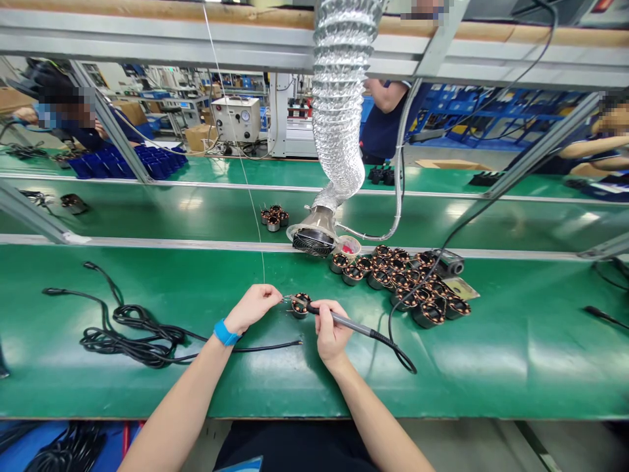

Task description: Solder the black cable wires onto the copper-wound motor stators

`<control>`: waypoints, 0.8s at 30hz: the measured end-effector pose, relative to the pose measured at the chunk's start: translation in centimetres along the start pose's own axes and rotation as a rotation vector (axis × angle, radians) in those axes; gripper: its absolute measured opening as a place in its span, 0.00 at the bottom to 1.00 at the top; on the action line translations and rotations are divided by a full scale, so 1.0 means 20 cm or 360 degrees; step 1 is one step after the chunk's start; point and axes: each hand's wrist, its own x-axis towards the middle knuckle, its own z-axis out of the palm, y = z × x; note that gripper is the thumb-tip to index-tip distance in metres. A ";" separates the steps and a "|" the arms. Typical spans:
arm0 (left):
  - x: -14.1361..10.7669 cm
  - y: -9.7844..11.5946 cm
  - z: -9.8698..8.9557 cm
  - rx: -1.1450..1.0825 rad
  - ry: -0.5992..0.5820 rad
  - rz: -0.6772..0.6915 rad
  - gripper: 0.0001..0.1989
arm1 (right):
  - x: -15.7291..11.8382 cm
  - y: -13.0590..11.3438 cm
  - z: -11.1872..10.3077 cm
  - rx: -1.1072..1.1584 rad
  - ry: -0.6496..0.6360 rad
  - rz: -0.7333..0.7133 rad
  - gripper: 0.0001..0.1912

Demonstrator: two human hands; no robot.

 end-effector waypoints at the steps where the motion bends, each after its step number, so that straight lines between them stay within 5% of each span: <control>1: 0.00 0.00 0.00 -0.0003 -0.0003 0.0001 0.13 | 0.00 0.00 0.00 0.0015 0.0018 0.0010 0.16; 24: 0.00 0.00 0.00 -0.0012 -0.0011 -0.0011 0.14 | 0.01 -0.02 0.00 -0.0113 0.0046 -0.0080 0.16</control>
